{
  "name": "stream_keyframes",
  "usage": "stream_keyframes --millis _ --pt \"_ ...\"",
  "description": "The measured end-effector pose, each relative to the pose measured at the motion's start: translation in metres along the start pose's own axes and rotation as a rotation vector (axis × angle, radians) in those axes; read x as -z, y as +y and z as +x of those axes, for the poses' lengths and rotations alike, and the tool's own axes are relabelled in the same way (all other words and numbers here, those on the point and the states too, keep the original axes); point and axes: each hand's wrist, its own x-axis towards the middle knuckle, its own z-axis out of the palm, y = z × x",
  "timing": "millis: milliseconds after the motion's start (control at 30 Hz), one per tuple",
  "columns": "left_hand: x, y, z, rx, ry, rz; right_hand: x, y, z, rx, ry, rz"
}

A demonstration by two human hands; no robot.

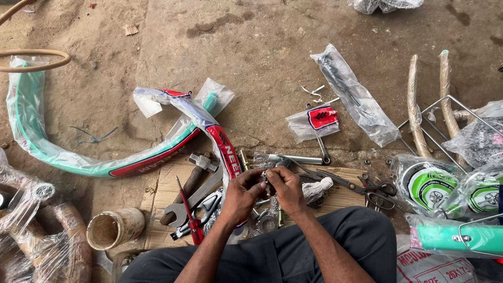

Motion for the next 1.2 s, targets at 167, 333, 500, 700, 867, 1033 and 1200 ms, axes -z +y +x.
stream_keyframes --millis 167,333,500,700,867,1033,1200 --pt "-0.003 0.001 -0.002 -0.080 0.084 0.163 0.004 0.007 0.001 0.114 0.025 -0.267" --pt "0.000 0.000 -0.003 -0.250 0.150 0.350 0.002 0.009 0.001 0.160 0.038 -0.307" --pt "0.001 0.003 -0.003 -0.160 0.135 0.268 -0.004 0.002 -0.002 0.136 0.007 -0.121" --pt "0.001 0.006 -0.004 -0.253 0.154 0.427 0.002 0.001 -0.001 0.047 -0.049 0.174" --pt "0.001 0.007 -0.003 -0.248 0.144 0.425 0.000 0.008 0.000 0.087 -0.017 -0.139" --pt "0.002 0.009 -0.004 -0.263 0.149 0.410 0.001 0.011 0.000 -0.056 -0.066 0.209" --pt "0.000 0.004 -0.004 -0.340 0.134 0.460 0.002 0.013 0.000 -0.089 -0.014 -0.045"
